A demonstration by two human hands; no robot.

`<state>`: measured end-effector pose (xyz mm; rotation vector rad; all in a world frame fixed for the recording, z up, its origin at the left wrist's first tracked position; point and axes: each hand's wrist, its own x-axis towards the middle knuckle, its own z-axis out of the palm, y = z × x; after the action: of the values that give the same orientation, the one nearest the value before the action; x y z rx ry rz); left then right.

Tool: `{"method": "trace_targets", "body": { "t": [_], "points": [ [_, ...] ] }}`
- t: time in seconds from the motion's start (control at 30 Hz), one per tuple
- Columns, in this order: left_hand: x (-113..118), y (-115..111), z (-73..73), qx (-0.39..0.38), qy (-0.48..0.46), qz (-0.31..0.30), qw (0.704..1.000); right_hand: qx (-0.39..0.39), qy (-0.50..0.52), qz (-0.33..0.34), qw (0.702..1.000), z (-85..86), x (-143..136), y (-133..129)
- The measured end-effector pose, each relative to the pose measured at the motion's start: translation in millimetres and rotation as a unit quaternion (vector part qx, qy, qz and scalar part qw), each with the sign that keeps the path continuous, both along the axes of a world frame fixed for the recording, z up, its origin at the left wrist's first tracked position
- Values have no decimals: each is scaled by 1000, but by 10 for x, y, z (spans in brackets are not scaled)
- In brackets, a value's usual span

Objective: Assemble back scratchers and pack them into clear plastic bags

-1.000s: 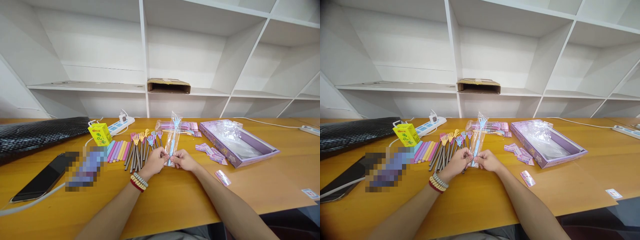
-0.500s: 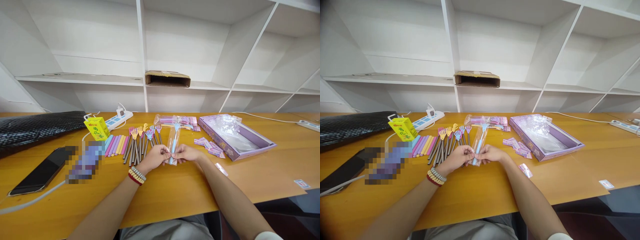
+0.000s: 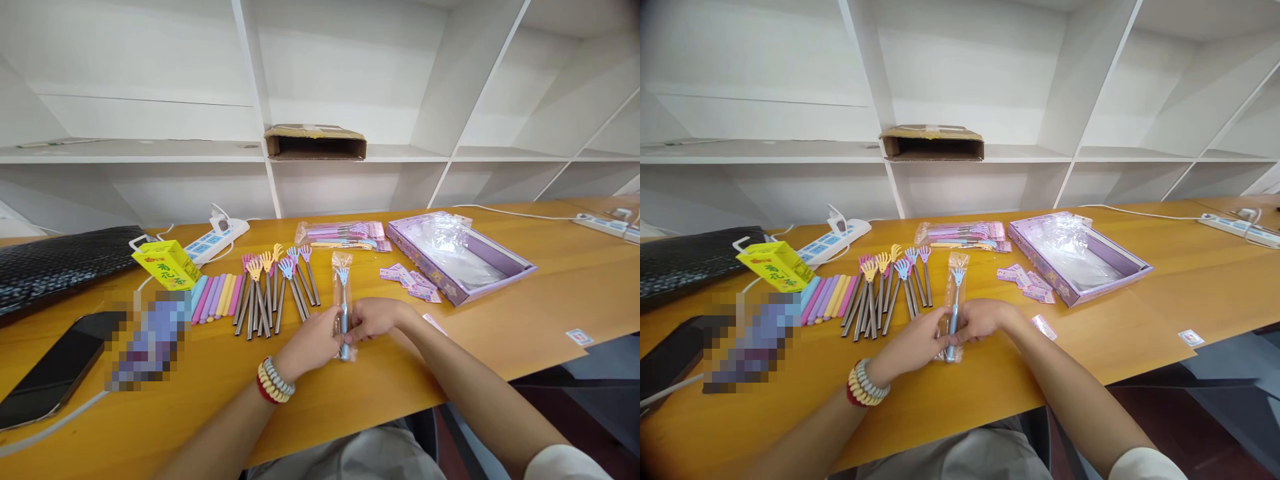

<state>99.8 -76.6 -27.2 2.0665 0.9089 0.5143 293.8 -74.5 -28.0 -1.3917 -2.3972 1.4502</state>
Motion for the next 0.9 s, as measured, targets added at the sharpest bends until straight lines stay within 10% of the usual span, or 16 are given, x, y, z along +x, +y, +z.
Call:
{"method": "trace_targets", "body": {
  "t": [0.23,0.47,0.63,0.9],
  "points": [
    [-52,-97,87,74,168,-47,982,173,34,-86,981,52,287,64],
    [60,-146,225,186,131,-63,972,425,-40,-240,872,-57,498,736],
    [101,-171,96,221,80,-179,955,388,-42,-212,896,-187,506,1035],
    [52,-55,109,153,45,-230,960,271,76,-390,877,-266,616,975]
  ]
}}
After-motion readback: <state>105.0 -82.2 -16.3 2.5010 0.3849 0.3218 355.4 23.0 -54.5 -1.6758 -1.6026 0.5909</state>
